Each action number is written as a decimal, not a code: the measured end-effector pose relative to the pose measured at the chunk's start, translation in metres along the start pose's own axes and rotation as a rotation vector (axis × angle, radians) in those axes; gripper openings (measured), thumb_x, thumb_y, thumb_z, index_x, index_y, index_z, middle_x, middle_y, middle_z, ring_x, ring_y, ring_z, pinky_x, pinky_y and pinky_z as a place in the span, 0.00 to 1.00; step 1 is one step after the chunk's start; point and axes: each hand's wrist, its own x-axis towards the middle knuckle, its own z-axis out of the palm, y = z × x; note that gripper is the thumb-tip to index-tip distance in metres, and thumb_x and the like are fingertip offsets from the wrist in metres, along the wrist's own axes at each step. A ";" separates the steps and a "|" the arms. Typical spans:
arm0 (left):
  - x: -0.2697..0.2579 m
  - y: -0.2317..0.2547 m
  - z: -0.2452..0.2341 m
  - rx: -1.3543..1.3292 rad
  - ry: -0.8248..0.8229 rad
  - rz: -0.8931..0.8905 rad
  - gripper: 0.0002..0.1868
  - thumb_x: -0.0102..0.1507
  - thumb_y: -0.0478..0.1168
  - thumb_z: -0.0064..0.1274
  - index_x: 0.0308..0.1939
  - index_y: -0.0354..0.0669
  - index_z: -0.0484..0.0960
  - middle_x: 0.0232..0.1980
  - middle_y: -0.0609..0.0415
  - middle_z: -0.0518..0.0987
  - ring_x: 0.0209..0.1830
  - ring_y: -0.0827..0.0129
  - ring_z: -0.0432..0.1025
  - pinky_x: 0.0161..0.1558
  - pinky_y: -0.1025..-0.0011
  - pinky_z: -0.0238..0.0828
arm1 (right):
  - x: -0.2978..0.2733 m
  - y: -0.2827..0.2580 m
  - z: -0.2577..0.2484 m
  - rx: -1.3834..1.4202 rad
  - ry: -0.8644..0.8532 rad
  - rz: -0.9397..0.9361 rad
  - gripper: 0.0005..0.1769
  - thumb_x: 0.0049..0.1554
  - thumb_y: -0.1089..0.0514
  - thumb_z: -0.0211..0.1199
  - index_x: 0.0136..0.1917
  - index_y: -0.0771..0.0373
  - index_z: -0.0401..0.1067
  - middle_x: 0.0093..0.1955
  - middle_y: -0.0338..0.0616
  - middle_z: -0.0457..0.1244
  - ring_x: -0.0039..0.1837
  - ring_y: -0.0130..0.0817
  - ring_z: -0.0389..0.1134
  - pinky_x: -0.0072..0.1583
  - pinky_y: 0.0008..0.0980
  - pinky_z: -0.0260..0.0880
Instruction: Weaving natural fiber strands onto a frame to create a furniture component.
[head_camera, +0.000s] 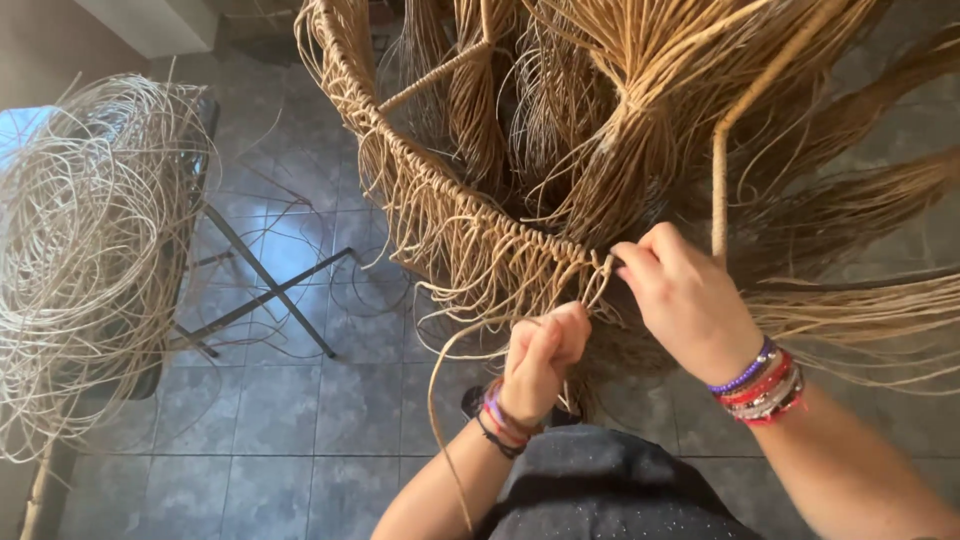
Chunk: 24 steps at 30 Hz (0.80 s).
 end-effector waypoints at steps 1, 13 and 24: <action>0.000 0.003 -0.003 -0.005 0.007 0.004 0.28 0.74 0.43 0.34 0.16 0.47 0.57 0.15 0.57 0.55 0.20 0.64 0.51 0.29 0.68 0.50 | 0.003 -0.001 -0.003 -0.004 -0.004 -0.007 0.14 0.61 0.50 0.62 0.60 0.51 0.73 0.46 0.32 0.59 0.45 0.30 0.70 0.47 0.30 0.74; 0.018 0.002 -0.079 0.758 -0.475 0.193 0.23 0.75 0.46 0.33 0.26 0.45 0.69 0.26 0.50 0.68 0.32 0.48 0.68 0.35 0.59 0.66 | 0.023 -0.014 -0.005 0.151 -0.098 0.161 0.16 0.61 0.37 0.62 0.47 0.49 0.75 0.34 0.31 0.61 0.38 0.33 0.71 0.42 0.33 0.73; -0.034 0.033 -0.176 1.016 -0.712 -0.518 0.51 0.36 0.18 0.32 0.63 0.47 0.78 0.65 0.55 0.80 0.62 0.61 0.74 0.76 0.62 0.46 | 0.011 -0.050 -0.028 0.149 0.134 -0.045 0.31 0.58 0.54 0.71 0.71 0.66 0.69 0.70 0.52 0.63 0.72 0.47 0.64 0.71 0.53 0.65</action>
